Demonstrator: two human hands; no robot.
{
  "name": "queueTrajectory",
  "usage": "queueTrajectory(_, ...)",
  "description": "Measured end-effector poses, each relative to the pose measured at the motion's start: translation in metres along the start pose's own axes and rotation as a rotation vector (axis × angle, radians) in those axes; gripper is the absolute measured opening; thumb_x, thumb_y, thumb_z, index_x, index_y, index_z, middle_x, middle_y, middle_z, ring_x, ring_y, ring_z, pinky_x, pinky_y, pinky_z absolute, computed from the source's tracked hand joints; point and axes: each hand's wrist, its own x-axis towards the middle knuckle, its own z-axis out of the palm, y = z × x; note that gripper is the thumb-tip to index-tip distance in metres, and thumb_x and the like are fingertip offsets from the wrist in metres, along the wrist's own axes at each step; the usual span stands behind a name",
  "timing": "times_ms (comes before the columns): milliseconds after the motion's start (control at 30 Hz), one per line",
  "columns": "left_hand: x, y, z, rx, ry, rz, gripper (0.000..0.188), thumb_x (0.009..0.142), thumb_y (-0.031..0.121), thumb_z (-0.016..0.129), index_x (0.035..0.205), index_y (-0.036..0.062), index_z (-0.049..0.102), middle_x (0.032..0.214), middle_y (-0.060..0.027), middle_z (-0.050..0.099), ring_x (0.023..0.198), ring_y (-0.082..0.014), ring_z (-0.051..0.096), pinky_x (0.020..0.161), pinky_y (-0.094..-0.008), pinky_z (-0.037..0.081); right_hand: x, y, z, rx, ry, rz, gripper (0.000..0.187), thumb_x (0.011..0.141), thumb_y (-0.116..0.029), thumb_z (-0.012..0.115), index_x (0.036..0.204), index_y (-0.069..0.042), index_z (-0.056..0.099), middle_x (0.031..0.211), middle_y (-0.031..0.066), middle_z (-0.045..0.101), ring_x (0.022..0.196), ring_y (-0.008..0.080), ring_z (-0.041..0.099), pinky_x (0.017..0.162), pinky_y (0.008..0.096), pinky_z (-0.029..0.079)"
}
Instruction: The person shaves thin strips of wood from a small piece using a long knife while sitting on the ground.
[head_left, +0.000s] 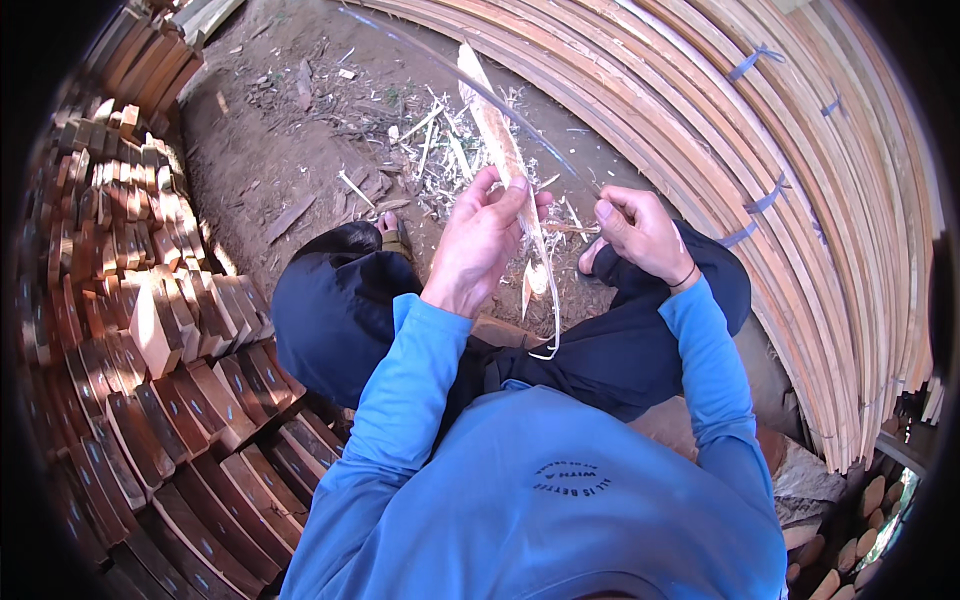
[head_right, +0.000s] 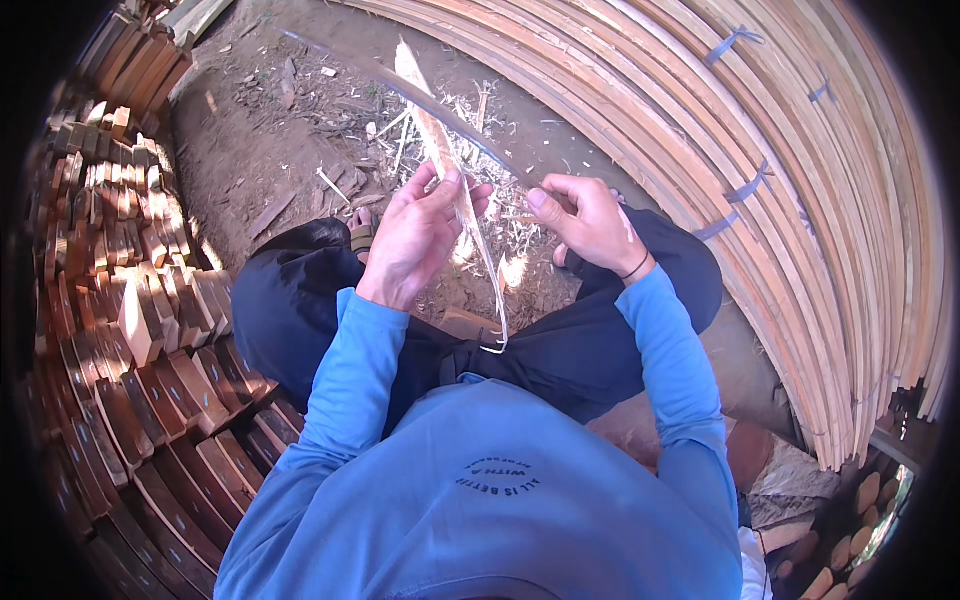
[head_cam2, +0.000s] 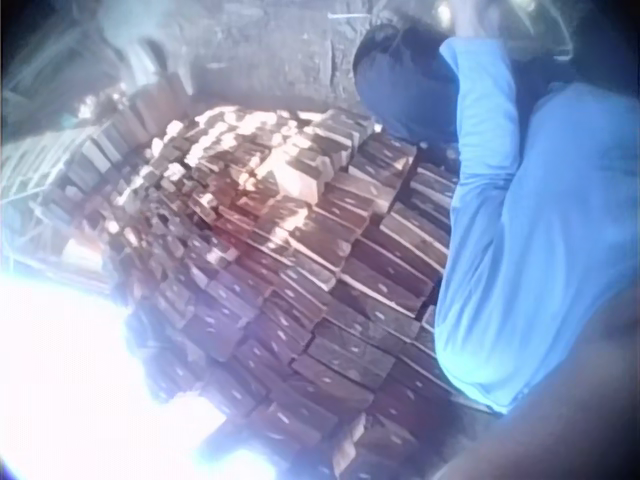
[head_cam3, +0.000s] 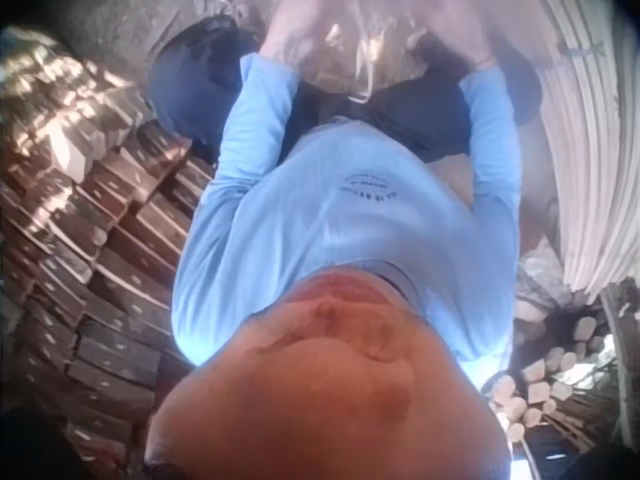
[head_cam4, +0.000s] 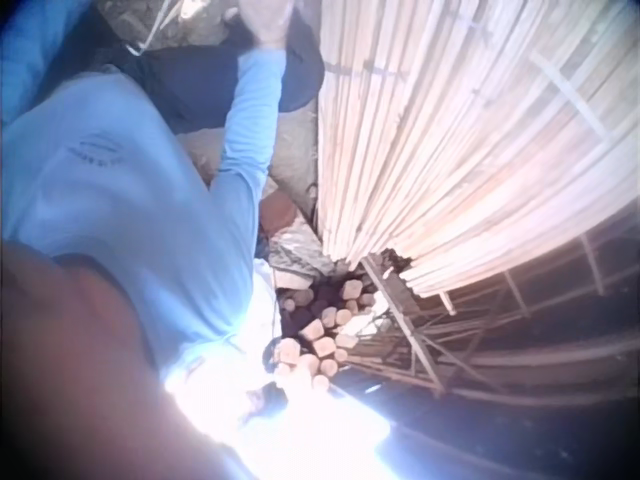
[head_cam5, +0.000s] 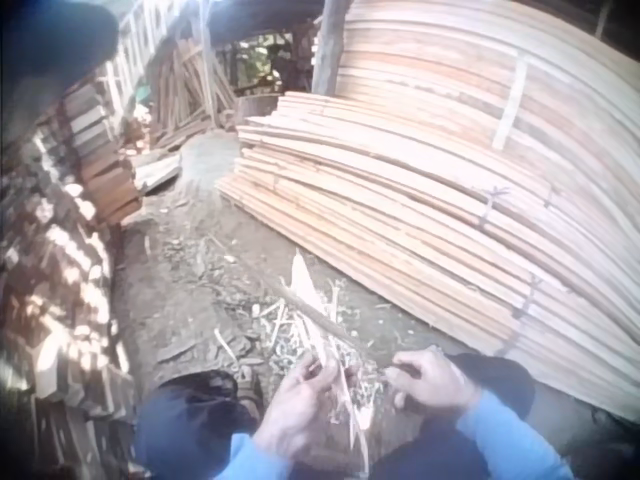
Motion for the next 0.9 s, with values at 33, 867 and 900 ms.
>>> queueTrajectory(33, 0.0, 0.004, -0.001, 0.041, 0.015, 0.015, 0.032, 0.106, 0.012, 0.055, 0.134, 0.0003, 0.045, 0.11, -0.0112, 0.064, 0.096, -0.0218, 0.07, 0.09, -0.0355, 0.059, -0.002, 0.002, -0.001, 0.056, 0.0, 0.019, 0.053, 0.103, -0.047, 0.06, 0.09, 0.004, 0.062, 0.062, 0.0053, 0.054, 0.048, 0.0147, 0.065, 0.043, 0.0286, 0.048)
queueTrajectory(867, -0.007, 0.005, -0.004, 0.389, 0.201, -0.048, 0.029, 0.11, 0.036, 0.047, 0.09, 0.0152, 0.044, 0.063, 0.0105, 0.033, 0.048, -0.0007, 0.026, 0.042, -0.0218, 0.019, 0.025, -0.005, 0.008, -0.746, 0.297, 0.064, 0.068, 0.1, -0.06, 0.051, 0.085, 0.003, 0.07, 0.067, 0.0258, 0.066, 0.071, 0.0433, 0.069, 0.074, 0.0507, 0.054)
queueTrajectory(900, -0.008, 0.002, -0.003, 0.465, 0.194, -0.103, 0.027, 0.11, 0.034, 0.048, 0.092, 0.0153, 0.045, 0.064, 0.01, 0.035, 0.049, -0.0009, 0.028, 0.042, -0.0217, 0.02, 0.037, 0.0, 0.002, -0.703, 0.341, 0.077, 0.069, 0.1, -0.06, 0.05, 0.083, 0.004, 0.069, 0.068, 0.027, 0.065, 0.073, 0.0438, 0.069, 0.075, 0.0514, 0.053)
